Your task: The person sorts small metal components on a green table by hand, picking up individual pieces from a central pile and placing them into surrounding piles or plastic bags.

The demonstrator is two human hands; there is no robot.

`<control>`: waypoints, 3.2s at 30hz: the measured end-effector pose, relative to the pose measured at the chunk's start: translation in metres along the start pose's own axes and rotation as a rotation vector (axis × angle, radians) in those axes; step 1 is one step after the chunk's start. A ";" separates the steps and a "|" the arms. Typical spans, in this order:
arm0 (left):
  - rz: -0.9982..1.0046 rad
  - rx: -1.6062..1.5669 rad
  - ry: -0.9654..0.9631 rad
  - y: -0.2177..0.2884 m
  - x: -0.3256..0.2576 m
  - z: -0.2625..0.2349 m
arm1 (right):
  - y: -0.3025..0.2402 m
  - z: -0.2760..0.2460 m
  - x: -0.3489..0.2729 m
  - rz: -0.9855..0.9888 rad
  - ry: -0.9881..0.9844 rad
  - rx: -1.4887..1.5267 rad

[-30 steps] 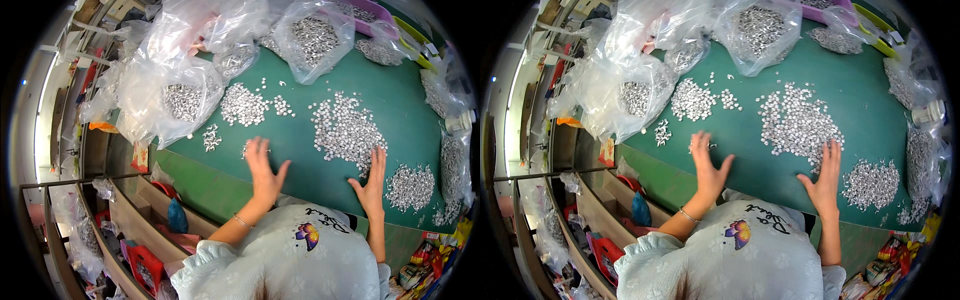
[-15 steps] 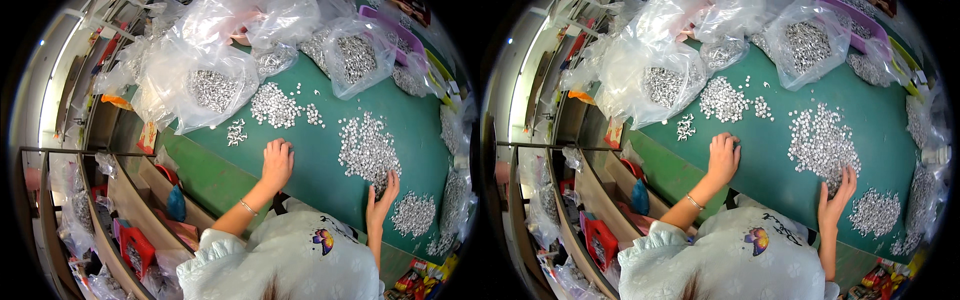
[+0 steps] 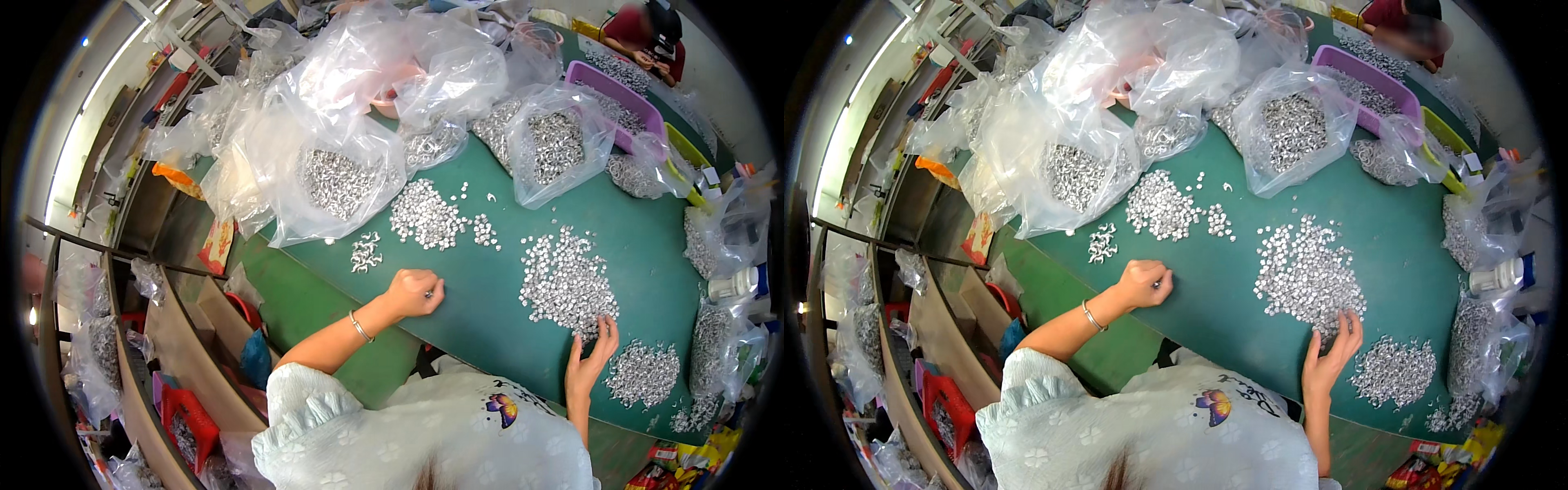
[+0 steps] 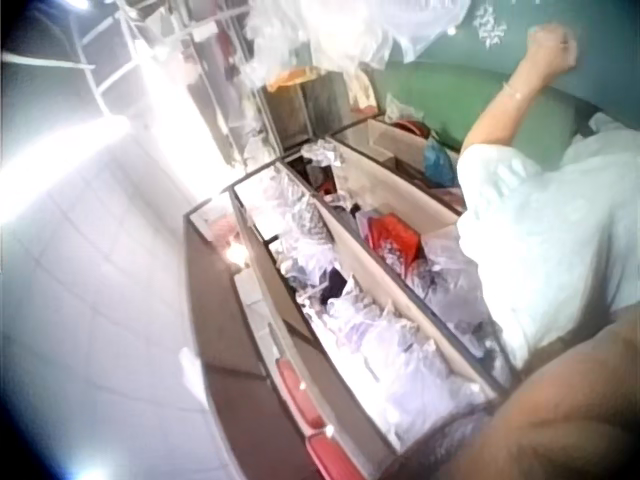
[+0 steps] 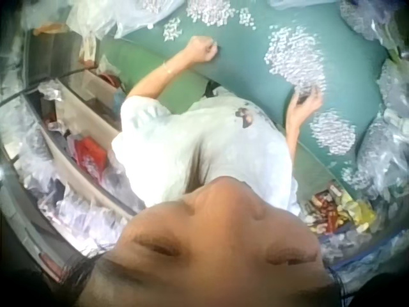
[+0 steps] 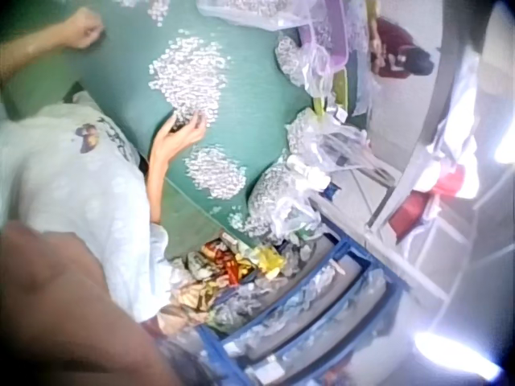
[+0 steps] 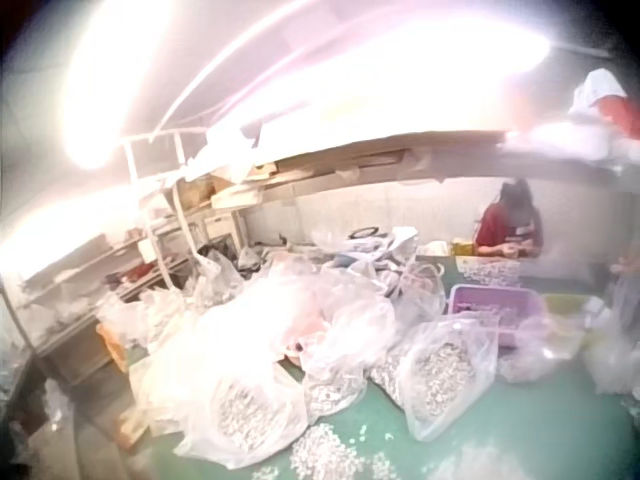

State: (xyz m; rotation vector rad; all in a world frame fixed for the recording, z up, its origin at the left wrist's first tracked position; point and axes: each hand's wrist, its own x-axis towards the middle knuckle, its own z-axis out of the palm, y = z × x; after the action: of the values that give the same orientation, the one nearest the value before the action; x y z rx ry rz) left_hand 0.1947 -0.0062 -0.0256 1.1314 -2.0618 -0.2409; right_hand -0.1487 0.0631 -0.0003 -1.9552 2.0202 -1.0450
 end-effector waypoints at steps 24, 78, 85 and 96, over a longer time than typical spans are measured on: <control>-1.114 -2.799 0.715 0.055 0.029 0.020 | 0.003 0.018 -0.015 0.044 0.068 0.173; -0.110 -0.167 -0.311 0.100 0.072 0.119 | 0.010 0.041 0.042 0.016 -0.105 0.152; -0.067 -0.126 -0.211 0.080 0.097 0.122 | 0.026 0.030 0.070 -0.006 0.033 0.190; 0.127 -0.104 -0.460 0.065 0.129 0.136 | 0.042 0.034 0.076 0.024 -0.212 0.295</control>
State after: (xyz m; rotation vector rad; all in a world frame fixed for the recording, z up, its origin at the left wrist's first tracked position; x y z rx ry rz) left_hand 0.0175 -0.0939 -0.0201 0.9389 -2.4778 -0.5830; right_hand -0.1757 -0.0238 -0.0226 -1.8002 1.6691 -1.0145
